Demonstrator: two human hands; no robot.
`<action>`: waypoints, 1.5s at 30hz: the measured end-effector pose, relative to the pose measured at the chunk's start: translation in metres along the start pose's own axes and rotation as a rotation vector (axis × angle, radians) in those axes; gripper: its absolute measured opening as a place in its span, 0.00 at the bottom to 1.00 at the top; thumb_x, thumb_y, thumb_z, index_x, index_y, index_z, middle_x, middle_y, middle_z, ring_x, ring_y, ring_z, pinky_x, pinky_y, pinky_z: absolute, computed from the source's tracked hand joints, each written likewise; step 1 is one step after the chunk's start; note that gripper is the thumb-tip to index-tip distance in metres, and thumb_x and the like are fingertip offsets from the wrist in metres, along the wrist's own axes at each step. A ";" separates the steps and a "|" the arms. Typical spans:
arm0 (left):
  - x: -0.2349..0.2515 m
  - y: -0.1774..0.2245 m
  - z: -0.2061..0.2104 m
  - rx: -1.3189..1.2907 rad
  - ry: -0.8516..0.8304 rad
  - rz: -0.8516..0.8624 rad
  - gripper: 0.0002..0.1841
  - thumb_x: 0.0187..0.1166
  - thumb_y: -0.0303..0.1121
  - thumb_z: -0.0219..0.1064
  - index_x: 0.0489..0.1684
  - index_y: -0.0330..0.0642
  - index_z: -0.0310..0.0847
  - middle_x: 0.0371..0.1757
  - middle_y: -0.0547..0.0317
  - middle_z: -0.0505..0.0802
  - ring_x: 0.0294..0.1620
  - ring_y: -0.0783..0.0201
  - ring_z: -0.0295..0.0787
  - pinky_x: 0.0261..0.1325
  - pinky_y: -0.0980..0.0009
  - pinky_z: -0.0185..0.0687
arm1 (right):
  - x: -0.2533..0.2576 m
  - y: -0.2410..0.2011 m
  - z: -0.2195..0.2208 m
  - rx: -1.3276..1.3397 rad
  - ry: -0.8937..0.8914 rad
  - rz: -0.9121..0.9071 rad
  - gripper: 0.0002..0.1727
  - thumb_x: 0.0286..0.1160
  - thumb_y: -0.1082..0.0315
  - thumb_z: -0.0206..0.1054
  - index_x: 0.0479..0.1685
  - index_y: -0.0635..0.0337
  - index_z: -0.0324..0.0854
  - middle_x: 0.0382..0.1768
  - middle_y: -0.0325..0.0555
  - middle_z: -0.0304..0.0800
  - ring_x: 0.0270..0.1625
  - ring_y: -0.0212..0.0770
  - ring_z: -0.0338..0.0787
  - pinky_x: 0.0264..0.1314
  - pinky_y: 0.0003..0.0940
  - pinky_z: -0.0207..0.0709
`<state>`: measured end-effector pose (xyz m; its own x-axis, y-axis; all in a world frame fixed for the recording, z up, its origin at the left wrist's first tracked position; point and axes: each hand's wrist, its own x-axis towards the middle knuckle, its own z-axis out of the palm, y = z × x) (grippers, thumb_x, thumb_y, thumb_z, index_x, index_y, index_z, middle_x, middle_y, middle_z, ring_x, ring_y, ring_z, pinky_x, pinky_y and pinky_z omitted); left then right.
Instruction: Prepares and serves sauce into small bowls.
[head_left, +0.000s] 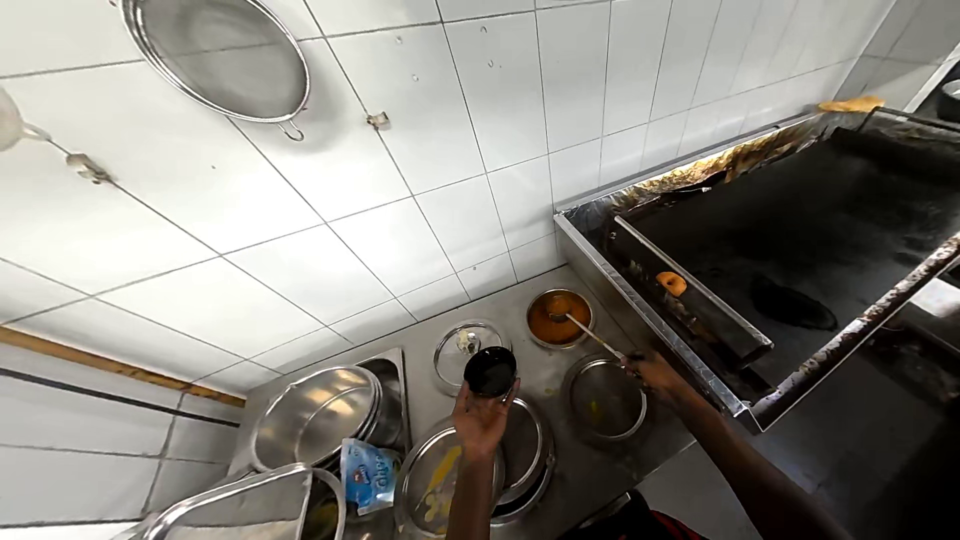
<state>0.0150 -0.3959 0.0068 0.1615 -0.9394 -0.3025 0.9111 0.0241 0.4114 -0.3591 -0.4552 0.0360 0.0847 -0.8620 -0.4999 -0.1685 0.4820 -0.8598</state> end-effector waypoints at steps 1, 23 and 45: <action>0.010 -0.003 0.000 0.010 -0.007 -0.012 0.36 0.87 0.64 0.39 0.88 0.52 0.59 0.82 0.38 0.76 0.79 0.33 0.75 0.75 0.28 0.70 | -0.003 -0.005 -0.002 0.009 -0.009 -0.010 0.14 0.80 0.53 0.70 0.51 0.54 0.85 0.23 0.35 0.78 0.15 0.26 0.64 0.16 0.22 0.57; 0.118 -0.098 0.126 0.149 -0.036 -0.112 0.33 0.87 0.62 0.50 0.87 0.59 0.60 0.82 0.52 0.77 0.78 0.46 0.78 0.74 0.42 0.77 | -0.103 -0.130 -0.072 -0.152 -0.106 -0.163 0.12 0.81 0.53 0.70 0.46 0.51 0.88 0.23 0.40 0.78 0.12 0.29 0.62 0.11 0.22 0.57; 0.115 -0.107 0.148 0.130 -0.016 -0.082 0.34 0.86 0.64 0.52 0.87 0.60 0.57 0.86 0.52 0.72 0.82 0.46 0.72 0.78 0.41 0.74 | -0.087 -0.052 -0.025 -1.451 0.531 -0.747 0.17 0.87 0.54 0.57 0.62 0.47 0.86 0.42 0.44 0.93 0.25 0.48 0.91 0.22 0.47 0.83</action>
<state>-0.1202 -0.5573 0.0550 0.0817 -0.9418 -0.3262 0.8638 -0.0963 0.4945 -0.3823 -0.4090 0.1272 0.2932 -0.9143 0.2796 -0.9559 -0.2858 0.0679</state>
